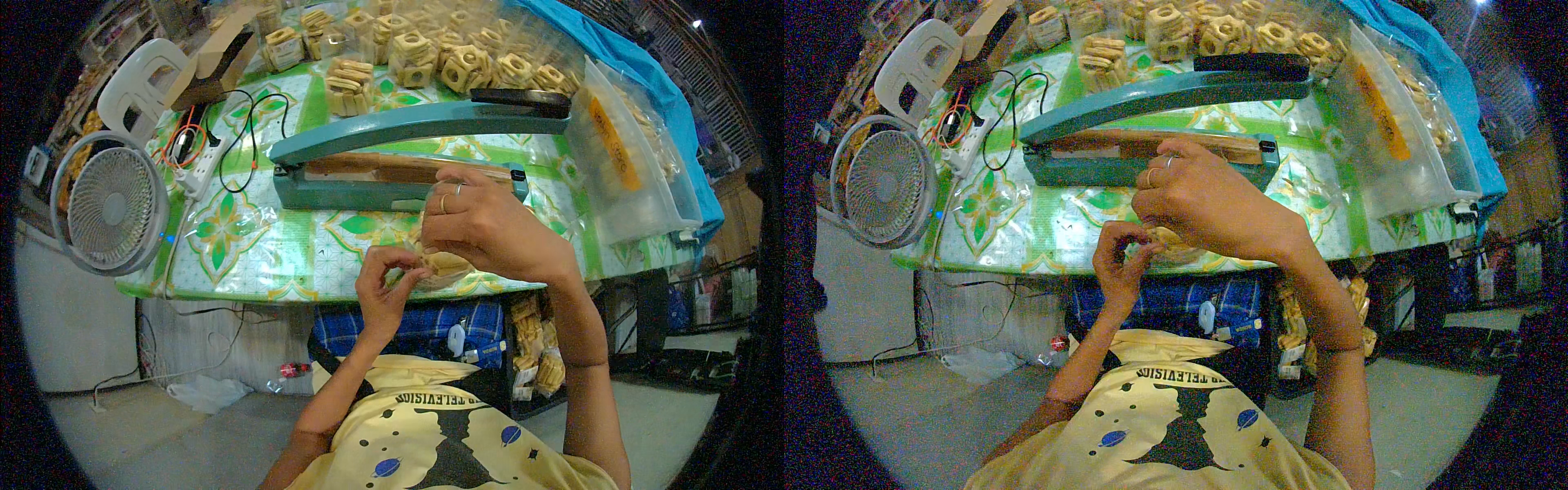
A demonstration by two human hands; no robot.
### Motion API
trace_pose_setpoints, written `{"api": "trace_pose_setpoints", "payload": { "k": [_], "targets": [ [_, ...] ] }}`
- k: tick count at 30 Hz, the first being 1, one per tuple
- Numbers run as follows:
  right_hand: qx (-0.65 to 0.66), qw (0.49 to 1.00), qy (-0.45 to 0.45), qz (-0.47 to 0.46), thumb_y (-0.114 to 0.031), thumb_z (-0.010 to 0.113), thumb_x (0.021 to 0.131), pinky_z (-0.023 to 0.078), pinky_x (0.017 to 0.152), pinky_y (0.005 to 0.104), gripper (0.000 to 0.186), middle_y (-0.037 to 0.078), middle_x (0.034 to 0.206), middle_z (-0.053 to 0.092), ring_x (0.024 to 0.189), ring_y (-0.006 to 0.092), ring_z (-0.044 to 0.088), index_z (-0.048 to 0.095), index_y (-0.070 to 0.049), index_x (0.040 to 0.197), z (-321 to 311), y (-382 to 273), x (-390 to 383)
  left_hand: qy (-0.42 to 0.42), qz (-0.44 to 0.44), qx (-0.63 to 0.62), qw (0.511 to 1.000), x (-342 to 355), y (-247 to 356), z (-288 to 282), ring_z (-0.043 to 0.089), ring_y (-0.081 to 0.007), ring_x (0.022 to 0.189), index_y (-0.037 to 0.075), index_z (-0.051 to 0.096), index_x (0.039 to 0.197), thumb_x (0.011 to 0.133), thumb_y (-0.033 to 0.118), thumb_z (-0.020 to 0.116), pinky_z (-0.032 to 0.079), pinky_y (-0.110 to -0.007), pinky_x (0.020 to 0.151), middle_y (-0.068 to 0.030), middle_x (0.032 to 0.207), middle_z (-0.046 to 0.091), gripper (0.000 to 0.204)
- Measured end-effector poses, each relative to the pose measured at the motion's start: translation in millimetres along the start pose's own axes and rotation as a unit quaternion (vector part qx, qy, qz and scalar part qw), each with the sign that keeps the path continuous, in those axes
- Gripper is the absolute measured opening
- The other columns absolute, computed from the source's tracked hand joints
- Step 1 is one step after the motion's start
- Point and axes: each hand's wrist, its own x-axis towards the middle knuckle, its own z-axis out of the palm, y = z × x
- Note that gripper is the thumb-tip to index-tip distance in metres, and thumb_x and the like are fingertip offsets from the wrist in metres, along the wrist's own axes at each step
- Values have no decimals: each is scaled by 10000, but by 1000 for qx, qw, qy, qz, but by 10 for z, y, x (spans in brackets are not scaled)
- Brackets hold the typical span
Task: The person places snack sticks into clear plastic bags, folds the open ends, and seals them using a handheld heat sealer. Sealed packages are set aside on the table.
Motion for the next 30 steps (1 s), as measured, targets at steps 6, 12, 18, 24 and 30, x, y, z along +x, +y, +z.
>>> {"api": "trace_pose_setpoints", "payload": {
  "k": [6, 12, 18, 24, 30],
  "targets": [
    [1, 1000, 28, -3, -198, 666, 696, 432, 862, 407, 139, 71, 772, 565, 850, 292, 567, 585, -94, 739, 47, 26, 9, -28, 100, 123, 987, 66, -20, -74, 592, -187, 800, 25, 634, 896, 778, 1, 713, 479, -290, 719, -69, 849, 594, 144],
    [-1, 1000, 26, 1, -176, 687, 682, 441, 861, 405, 149, 73, 793, 582, 881, 297, 575, 588, -87, 748, 70, 24, 18, -49, 137, 219, 965, 88, -59, -49, 564, -288, 792, 29, 570, 889, 870, 81, 636, 458, -365, 708, -110, 842, 570, 86],
    [13, 997, 46, 66, -129, 716, 712, 466, 849, 395, 119, 39, 831, 610, 885, 264, 586, 632, -88, 785, -80, 51, -44, -36, 158, 284, 945, 25, -85, -127, 557, -310, 814, 27, 559, 896, 876, 82, 633, 445, -383, 747, -104, 850, 579, 94],
    [-4, 999, 50, 15, -133, 639, 767, 450, 820, 408, 77, 67, 751, 564, 838, 291, 576, 585, -82, 750, -3, 22, -13, -9, 141, 234, 962, 53, 49, -153, 608, -260, 849, 59, 687, 962, 788, 39, 719, 470, -357, 741, -104, 946, 686, 178],
    [14, 998, 62, 18, -156, 648, 724, 444, 817, 416, 102, 78, 754, 556, 855, 294, 576, 571, -91, 744, 113, 3, 39, -14, 180, 247, 952, 95, 191, -205, 626, -233, 776, 80, 724, 926, 737, 42, 760, 477, -340, 709, -68, 873, 705, 196]
  ]
}}
